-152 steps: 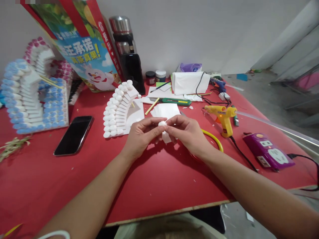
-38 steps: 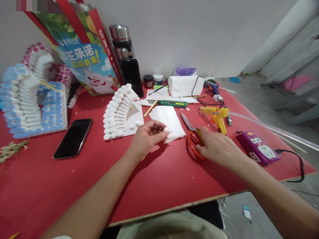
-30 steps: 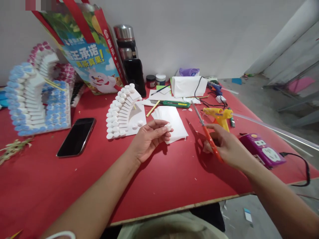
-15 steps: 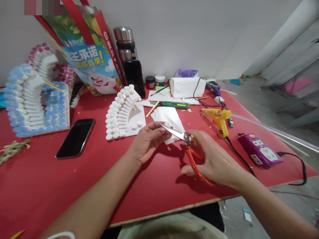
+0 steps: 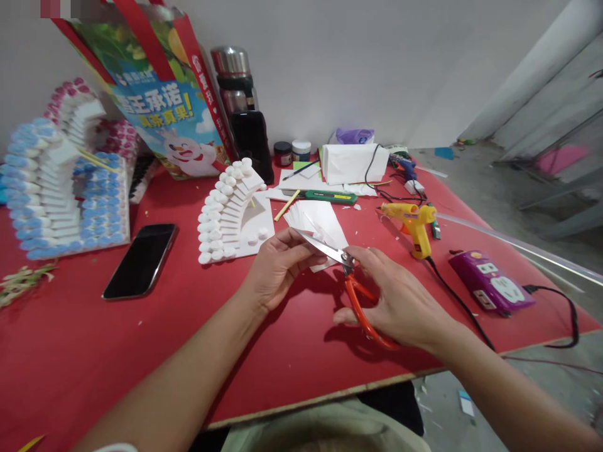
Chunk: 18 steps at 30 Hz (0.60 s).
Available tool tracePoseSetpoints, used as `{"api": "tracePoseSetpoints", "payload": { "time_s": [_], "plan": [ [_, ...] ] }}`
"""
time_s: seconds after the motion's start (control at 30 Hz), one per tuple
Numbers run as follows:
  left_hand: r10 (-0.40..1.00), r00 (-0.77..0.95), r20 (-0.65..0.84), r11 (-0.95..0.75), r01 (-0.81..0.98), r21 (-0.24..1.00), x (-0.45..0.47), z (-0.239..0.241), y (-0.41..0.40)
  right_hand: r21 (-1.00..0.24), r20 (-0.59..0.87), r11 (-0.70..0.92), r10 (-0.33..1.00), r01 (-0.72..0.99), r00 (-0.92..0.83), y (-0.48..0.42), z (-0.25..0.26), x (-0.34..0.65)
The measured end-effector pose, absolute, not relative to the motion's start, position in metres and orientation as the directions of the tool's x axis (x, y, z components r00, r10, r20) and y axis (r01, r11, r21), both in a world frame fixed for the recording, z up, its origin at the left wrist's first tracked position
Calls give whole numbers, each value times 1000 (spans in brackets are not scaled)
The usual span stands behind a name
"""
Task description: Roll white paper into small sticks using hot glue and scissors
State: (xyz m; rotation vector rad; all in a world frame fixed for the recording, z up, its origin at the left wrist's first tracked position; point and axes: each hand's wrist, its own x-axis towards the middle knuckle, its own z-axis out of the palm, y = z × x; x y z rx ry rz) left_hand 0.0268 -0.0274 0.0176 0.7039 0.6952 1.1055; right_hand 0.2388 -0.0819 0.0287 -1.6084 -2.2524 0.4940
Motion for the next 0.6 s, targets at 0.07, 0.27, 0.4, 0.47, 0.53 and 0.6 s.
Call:
{"api": "tracePoseSetpoints", "payload": {
  "time_s": [0.07, 0.27, 0.4, 0.47, 0.53, 0.6],
  "plan": [
    [946, 290, -145, 287, -541, 791, 27, 18, -28, -462, 67, 298, 951, 835, -302, -82, 27, 239],
    [939, 297, -174, 317, -547, 775, 26, 19, -28, -477, 195, 356, 934, 804, -298, -83, 22, 240],
    [934, 303, -188, 333, -551, 765, 27, 19, -29, -554, 209, 335, 942, 762, -262, -85, 20, 239],
    [928, 320, -192, 348, -556, 755, 28, 19, -30, -641, 125, 258, 964, 723, -233, -87, 20, 237],
    [916, 346, -201, 372, -553, 745, 28, 18, -30, -752, 40, 149, 983, 642, -181, -87, 21, 237],
    [902, 380, -203, 396, -546, 738, 27, 18, -30, -861, -27, 20, 996, 508, -86, -84, 22, 240]
  ]
}}
